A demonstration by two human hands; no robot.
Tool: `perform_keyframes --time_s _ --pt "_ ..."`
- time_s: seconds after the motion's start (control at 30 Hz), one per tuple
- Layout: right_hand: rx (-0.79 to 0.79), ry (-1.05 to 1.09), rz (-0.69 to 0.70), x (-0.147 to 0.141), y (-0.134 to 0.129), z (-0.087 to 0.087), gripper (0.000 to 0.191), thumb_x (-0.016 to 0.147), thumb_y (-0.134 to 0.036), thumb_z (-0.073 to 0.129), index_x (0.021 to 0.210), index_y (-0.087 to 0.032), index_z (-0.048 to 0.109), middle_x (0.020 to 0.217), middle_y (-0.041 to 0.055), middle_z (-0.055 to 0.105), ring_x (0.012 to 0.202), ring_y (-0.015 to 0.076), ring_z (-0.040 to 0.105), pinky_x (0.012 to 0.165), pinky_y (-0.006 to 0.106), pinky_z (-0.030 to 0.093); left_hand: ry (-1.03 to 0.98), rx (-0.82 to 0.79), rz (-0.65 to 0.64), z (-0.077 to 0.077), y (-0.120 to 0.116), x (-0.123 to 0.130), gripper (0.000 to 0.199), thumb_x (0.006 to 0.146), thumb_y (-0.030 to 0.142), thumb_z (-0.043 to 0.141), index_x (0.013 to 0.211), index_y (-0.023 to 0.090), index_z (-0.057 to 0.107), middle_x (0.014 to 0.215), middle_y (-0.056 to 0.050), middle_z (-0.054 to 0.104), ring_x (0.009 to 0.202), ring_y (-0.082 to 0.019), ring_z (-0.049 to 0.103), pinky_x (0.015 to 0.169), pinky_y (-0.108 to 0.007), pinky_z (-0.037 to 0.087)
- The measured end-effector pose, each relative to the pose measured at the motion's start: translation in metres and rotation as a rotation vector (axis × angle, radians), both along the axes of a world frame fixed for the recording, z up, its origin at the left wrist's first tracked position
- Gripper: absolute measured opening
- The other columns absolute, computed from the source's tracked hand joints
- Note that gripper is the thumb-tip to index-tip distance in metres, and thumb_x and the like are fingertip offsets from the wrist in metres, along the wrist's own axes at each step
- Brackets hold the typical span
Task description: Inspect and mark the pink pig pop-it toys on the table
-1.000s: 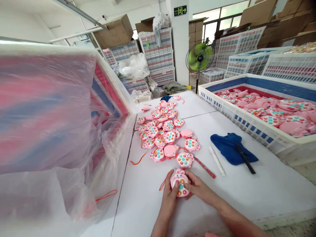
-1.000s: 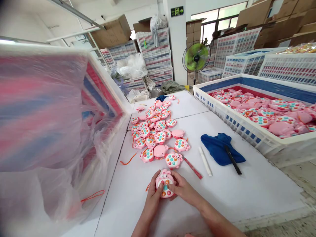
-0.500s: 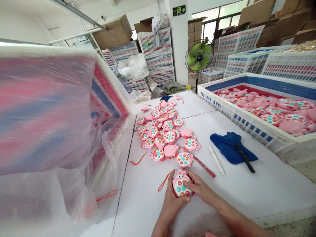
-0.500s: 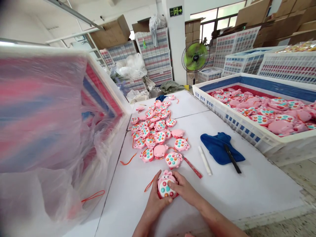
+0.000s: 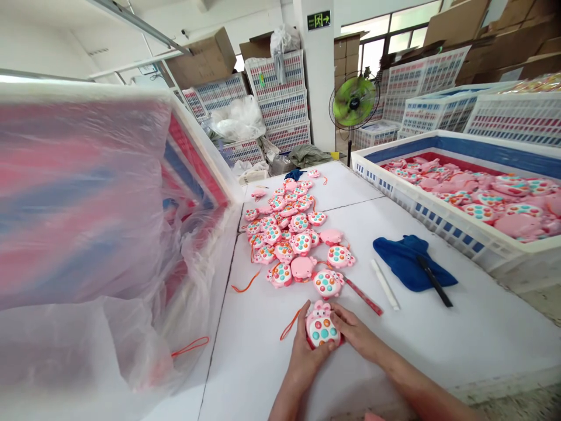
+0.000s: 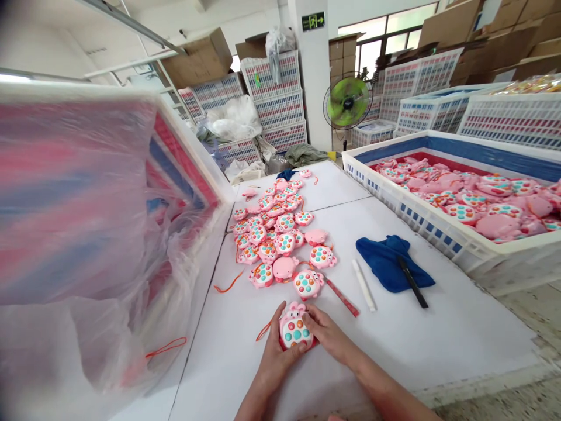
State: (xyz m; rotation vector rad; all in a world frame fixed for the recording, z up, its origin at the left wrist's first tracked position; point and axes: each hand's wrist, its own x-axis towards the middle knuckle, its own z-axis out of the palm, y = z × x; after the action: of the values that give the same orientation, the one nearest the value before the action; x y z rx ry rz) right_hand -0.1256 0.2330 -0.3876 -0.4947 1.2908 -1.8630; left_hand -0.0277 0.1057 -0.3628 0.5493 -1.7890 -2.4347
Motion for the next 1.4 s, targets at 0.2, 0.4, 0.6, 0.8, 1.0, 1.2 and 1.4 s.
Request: perform_keyframes --time_s 0.2,0.4,0.6,0.8,1.0,1.2,1.4 --pt "-0.062 -0.167 0.002 0.0 -0.001 -0.011 0.055 0.087 -0.058 0.053 0.126 -0.02 0.057 0.127 0.0121 0.06 0.112 0.0268 0.059 0.096 0.043 0.047 -0.022 -0.104 0.021 -0.002 0.0 -0.001 0.094 0.066 0.029 0.079 0.143 0.026 0.025 0.126 -0.01 0.059 0.108 -0.025 0.061 0.092 -0.037 0.05" --pt "-0.102 -0.19 0.033 0.0 -0.003 -0.017 0.052 0.089 -0.056 0.052 0.129 -0.023 0.055 0.13 0.0106 0.059 0.114 0.0262 0.058 0.091 0.042 0.051 -0.026 -0.232 0.028 -0.009 -0.001 -0.003 0.091 0.066 0.027 0.077 0.142 0.024 0.026 0.128 -0.01 0.057 0.104 -0.024 0.062 0.093 -0.037 0.05" --pt "-0.058 -0.135 0.067 0.0 0.002 -0.01 0.054 0.091 -0.056 0.048 0.135 -0.025 0.048 0.131 0.011 0.058 0.106 0.0267 0.063 0.08 0.041 0.055 -0.025 -0.259 0.054 -0.011 -0.008 0.001 0.065 0.088 0.051 0.053 0.143 0.022 0.034 0.149 -0.01 0.039 0.136 -0.028 0.037 0.113 -0.039 0.03" --pt "-0.06 0.039 0.078 0.002 0.001 -0.011 0.064 0.083 -0.045 0.066 0.139 -0.026 0.041 0.128 0.0093 0.058 0.104 0.0261 0.062 0.075 0.036 0.057 -0.018 -0.226 -0.009 -0.014 -0.013 0.003 0.064 0.091 0.05 0.049 0.146 0.024 0.029 0.149 -0.009 0.039 0.137 -0.027 0.035 0.113 -0.039 0.029" --pt "-0.06 0.019 0.125 0.003 0.0 -0.011 0.065 0.086 -0.046 0.061 0.142 -0.025 0.035 0.12 0.01 0.062 0.092 0.0249 0.067 0.065 0.035 0.057 0.057 -0.314 0.035 -0.016 -0.011 0.002 0.045 0.093 0.045 0.046 0.132 0.022 0.047 0.136 -0.009 0.051 0.125 -0.026 0.047 0.108 -0.04 0.035" --pt "0.009 0.097 0.036 0.002 0.0 -0.011 0.059 0.087 -0.047 0.059 0.139 -0.025 0.043 0.129 0.0091 0.058 0.109 0.0266 0.06 0.085 0.04 0.055 0.073 -0.233 0.004 -0.02 -0.011 0.004 0.068 0.087 0.058 0.048 0.143 0.022 0.034 0.148 -0.012 0.038 0.135 -0.03 0.037 0.112 -0.044 0.031" --pt "0.073 0.046 -0.037 -0.001 0.003 -0.01 0.057 0.089 -0.055 0.052 0.134 -0.02 0.05 0.129 0.0103 0.059 0.117 0.0259 0.056 0.101 0.041 0.045 0.046 -0.09 -0.015 -0.02 -0.003 0.002 0.106 0.062 0.045 0.082 0.146 0.025 0.022 0.137 -0.014 0.05 0.116 -0.031 0.055 0.098 -0.043 0.046"
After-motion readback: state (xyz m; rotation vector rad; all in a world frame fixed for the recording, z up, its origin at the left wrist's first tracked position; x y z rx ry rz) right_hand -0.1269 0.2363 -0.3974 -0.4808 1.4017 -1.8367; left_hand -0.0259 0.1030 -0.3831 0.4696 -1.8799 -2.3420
